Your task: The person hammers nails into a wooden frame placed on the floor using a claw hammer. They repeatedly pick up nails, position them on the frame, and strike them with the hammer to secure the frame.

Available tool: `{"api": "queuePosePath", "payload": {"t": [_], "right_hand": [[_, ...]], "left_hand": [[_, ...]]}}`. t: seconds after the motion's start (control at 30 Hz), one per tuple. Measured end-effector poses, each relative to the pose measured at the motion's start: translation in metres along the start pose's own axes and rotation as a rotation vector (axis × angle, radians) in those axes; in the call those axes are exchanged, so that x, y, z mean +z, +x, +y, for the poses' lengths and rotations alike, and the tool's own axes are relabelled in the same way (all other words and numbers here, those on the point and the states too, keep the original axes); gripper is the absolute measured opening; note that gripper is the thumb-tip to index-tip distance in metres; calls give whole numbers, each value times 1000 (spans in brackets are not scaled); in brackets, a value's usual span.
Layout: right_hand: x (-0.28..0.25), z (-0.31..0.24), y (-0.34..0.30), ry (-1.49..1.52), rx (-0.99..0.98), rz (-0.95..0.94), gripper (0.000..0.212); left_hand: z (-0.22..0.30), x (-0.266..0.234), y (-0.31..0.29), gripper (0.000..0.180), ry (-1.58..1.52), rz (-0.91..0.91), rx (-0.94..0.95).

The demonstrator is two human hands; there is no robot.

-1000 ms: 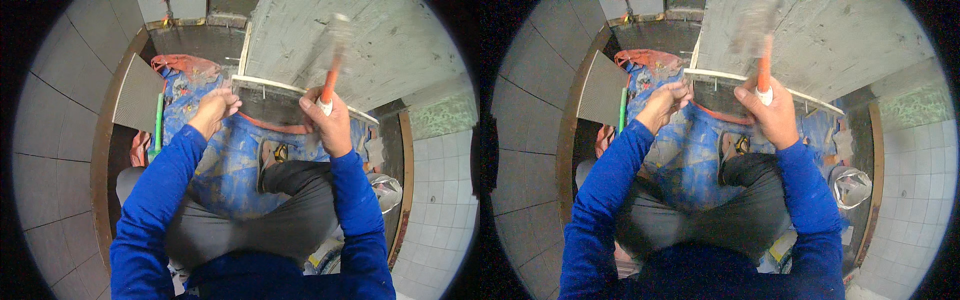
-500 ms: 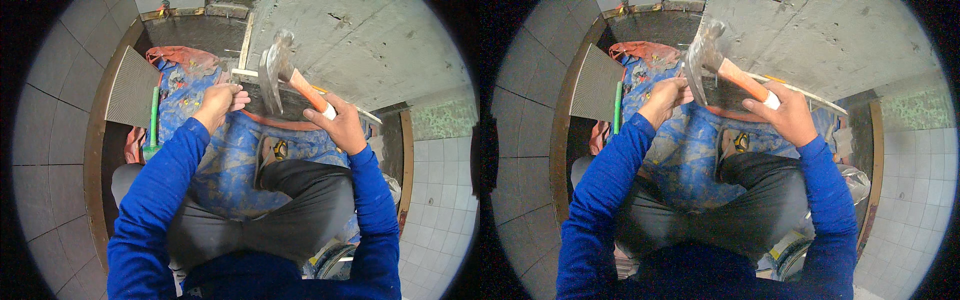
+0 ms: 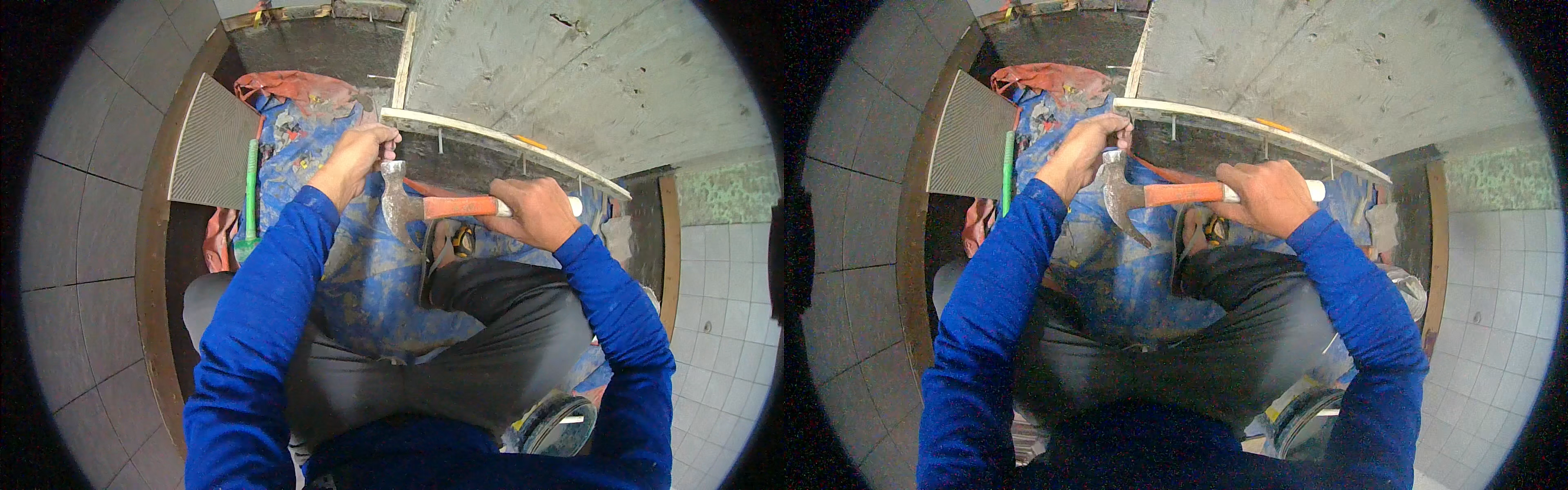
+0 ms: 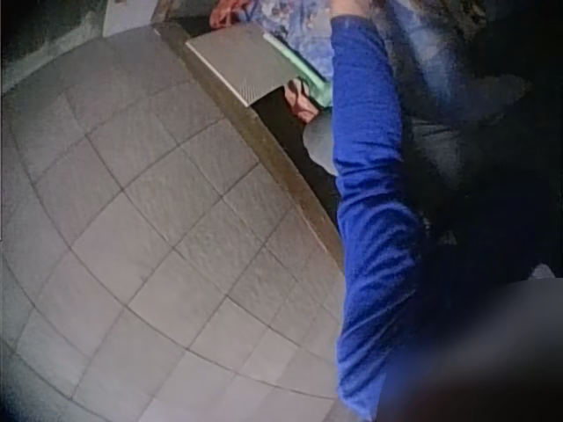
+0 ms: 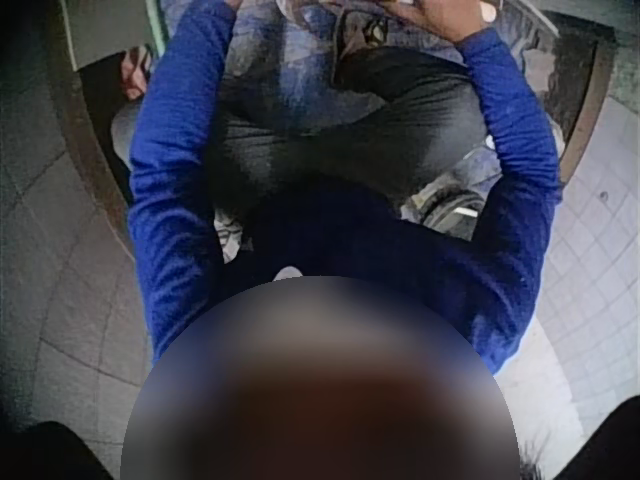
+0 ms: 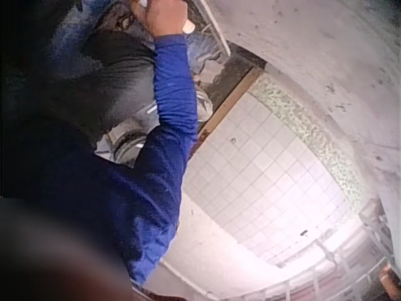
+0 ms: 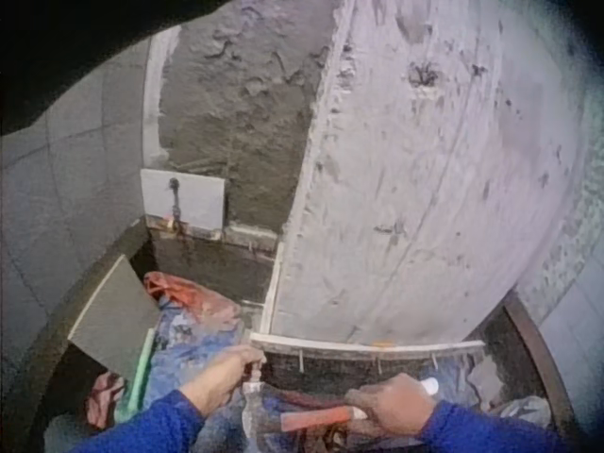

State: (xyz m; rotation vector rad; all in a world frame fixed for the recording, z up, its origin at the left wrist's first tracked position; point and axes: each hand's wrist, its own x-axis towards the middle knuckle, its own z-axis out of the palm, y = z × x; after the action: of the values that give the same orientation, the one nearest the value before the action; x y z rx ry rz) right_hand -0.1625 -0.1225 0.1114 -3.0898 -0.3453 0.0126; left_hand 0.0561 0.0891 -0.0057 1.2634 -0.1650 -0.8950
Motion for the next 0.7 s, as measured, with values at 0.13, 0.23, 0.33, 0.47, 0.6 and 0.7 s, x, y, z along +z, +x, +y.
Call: {"api": "queuePosePath", "payload": {"t": [0.13, 0.23, 0.33, 0.47, 0.6, 0.7], "right_hand": [[1, 2, 3, -33, -30, -40, 35], [3, 4, 5, 3, -82, -44, 34], [6, 4, 9, 3, -67, -99, 33], [9, 4, 15, -66, 101, -188, 33], [5, 0, 12, -8, 1, -145, 36], [4, -3, 16, 43, -37, -155, 38]], "left_hand": [[1, -1, -2, 14, -14, 17, -62], [7, -1, -6, 15, -18, 40, -92], [7, 2, -7, 16, -15, 69, -105], [1, 3, -3, 18, -28, 120, -80], [0, -3, 4, 17, -124, 3, -101], [0, -5, 3, 16, -56, 36, -119]]}}
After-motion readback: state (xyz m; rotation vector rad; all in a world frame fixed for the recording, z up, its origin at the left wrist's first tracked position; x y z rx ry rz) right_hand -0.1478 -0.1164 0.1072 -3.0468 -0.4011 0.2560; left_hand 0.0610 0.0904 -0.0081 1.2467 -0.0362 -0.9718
